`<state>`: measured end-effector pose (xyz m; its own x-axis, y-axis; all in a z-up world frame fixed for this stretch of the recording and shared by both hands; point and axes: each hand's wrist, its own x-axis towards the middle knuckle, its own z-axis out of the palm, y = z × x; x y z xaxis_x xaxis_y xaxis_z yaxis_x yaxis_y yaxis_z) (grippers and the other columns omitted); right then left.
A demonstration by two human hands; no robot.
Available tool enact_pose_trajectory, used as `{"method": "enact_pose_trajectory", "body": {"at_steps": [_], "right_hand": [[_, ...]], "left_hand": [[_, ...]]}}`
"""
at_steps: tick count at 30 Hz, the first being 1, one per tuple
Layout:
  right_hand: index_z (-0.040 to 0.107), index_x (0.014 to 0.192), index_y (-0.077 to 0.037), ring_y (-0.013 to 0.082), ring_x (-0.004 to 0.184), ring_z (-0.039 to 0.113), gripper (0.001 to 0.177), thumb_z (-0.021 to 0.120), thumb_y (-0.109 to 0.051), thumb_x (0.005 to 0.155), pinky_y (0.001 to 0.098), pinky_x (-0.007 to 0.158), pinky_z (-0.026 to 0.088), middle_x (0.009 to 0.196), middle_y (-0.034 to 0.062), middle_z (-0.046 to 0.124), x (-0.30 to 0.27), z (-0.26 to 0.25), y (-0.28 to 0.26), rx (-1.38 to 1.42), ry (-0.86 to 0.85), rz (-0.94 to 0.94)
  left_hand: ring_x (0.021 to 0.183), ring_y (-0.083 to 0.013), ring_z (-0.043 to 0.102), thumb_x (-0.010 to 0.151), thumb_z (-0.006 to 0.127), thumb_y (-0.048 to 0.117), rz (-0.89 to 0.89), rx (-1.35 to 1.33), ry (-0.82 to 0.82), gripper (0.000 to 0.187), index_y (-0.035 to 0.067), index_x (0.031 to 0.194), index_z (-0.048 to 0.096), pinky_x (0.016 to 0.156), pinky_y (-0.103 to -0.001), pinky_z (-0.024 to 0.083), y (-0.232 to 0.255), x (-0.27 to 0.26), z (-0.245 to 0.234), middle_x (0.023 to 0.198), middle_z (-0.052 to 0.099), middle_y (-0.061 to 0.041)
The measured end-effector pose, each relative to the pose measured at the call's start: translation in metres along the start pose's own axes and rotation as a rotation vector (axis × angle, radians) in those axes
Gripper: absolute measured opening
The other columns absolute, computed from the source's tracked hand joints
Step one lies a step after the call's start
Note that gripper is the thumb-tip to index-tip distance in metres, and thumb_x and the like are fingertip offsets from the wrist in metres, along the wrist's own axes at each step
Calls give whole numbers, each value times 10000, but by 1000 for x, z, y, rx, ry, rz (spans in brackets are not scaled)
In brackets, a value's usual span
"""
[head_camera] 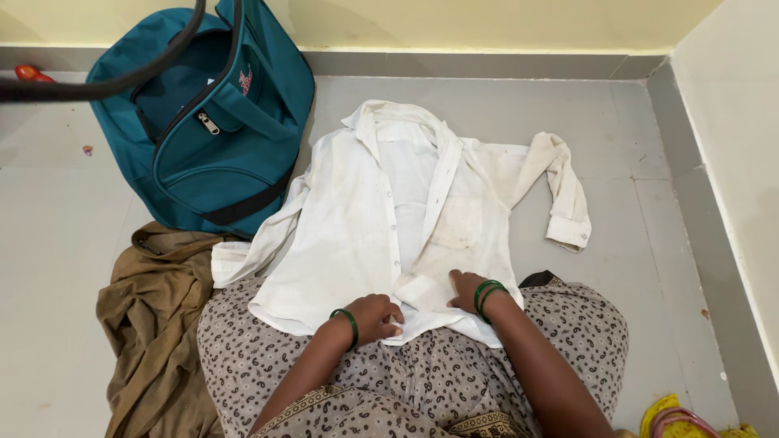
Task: The person sits on the floor and buttons a white long-sleeved shirt laid out in front of them. They smooth the fabric and fasten the buttons from the bottom up to the collar.
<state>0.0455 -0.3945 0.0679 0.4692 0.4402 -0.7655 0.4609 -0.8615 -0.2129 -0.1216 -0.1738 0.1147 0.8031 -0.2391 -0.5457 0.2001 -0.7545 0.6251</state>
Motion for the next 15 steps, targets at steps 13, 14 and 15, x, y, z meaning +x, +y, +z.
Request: {"method": "enact_pose_trajectory", "body": {"at_steps": [13,14,15], "right_hand": [[764,1141,-225,166,1194,671,319,619,-24,940,384,1091,464,1186,-6,758,-77,14,-26,234,92,-829],[784,1131,-221,163,1186,676,365,591,26,944,398,1114,450,1161,-7,776,-82,16,-32,160,104,-961],[787,1115,-201,184,1197,663,368,616,32,886,418,1115,448,1168,13,772,-87,15,-35,145,57,-1034]], "left_hand": [[1115,-308,635,943,605,123,135,-44,359,278,75,1209,665,1001,-411,499,1,9,-5,1208,682,-162],[1121,-310,622,930,609,115,153,-70,381,327,74,1253,636,997,-419,491,6,16,-7,1239,661,-166],[1127,-313,610,917,614,107,171,-96,404,382,74,1297,606,994,-427,482,12,23,-8,1269,639,-169]]}}
